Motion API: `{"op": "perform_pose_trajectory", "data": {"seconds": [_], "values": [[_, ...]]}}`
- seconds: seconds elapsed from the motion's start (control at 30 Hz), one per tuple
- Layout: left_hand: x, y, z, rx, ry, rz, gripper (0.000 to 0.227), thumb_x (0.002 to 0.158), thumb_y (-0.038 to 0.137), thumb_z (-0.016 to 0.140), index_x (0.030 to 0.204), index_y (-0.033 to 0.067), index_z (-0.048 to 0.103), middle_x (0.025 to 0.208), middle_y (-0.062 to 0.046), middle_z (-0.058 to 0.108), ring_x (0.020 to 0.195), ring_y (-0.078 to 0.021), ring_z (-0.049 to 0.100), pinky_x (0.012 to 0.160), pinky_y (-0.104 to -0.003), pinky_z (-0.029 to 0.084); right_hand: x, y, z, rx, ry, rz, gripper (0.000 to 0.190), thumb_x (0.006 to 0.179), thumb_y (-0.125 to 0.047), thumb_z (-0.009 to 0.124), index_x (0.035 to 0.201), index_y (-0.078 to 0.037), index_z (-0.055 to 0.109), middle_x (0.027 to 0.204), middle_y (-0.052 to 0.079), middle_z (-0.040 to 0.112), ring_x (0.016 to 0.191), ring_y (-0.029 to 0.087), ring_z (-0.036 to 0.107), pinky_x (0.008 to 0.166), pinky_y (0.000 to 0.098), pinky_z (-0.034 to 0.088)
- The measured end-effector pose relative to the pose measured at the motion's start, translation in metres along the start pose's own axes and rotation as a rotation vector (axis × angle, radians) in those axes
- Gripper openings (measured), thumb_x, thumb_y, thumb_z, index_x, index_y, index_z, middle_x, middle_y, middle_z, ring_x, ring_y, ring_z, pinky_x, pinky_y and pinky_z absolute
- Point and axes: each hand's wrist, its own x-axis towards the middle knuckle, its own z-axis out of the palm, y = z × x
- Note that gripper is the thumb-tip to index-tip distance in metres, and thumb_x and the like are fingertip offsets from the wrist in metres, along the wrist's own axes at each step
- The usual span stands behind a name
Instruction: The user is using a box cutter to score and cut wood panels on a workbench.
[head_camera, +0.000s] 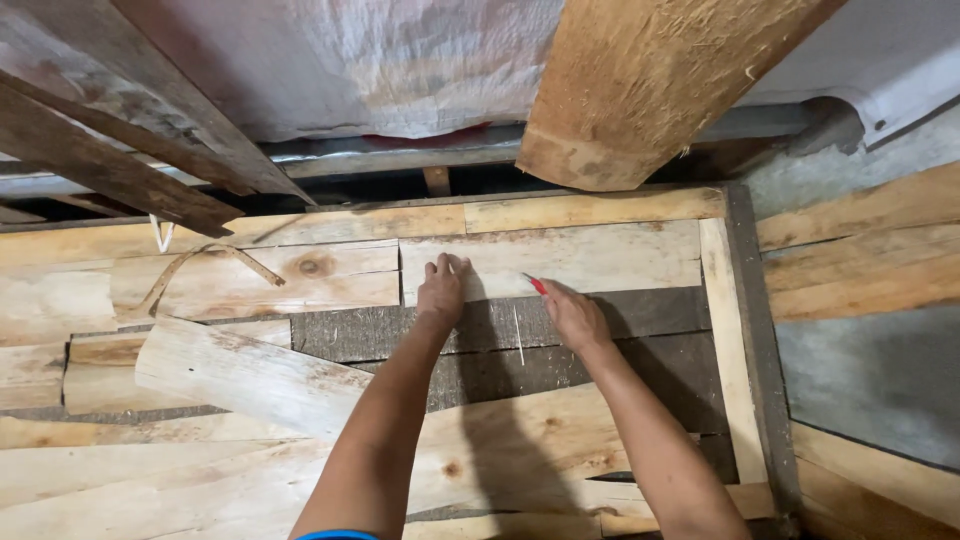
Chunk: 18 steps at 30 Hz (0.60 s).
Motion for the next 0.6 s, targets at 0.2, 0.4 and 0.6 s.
{"op": "perform_pose_trajectory", "data": {"seconds": [0.2,0.4,0.6], "values": [[0.014,0.03,0.046,-0.004,-0.1,0.045,0.085,0.094,0.002,0.057,0.163,0.0363,0.022,0.171,-0.01,-0.001,0.156,-0.0346,0.008,0.118,-0.067,0.021,0.006,0.02,0.026,0.008,0.042,-0.077,0.043,0.101,-0.028,0.052,0.142,-0.019,0.053,0.138,0.015,0.062,0.106,0.04,0.068,0.085,0.0516,0.055],[0.011,0.047,0.053,-0.392,0.119,-0.098,0.061,0.108,0.031,0.051,0.162,0.0445,0.026,0.173,-0.006,-0.011,0.159,-0.0314,-0.011,0.117,-0.075,-0.009,-0.001,0.004,0.003,-0.042,0.0,-0.038,0.043,0.097,-0.025,0.056,0.14,-0.024,0.055,0.121,0.015,0.071,0.102,0.041,0.068,0.084,0.0527,0.055],[-0.002,0.051,0.024,-0.439,-0.048,-0.144,0.074,0.098,0.043,0.06,0.162,0.0436,0.022,0.172,-0.006,-0.018,0.158,-0.0308,-0.019,0.118,-0.074,-0.01,0.022,0.026,0.014,-0.178,0.021,-0.19,0.036,0.099,-0.018,0.055,0.135,-0.023,0.057,0.116,0.015,0.074,0.101,0.04,0.069,0.083,0.0536,0.055]]}}
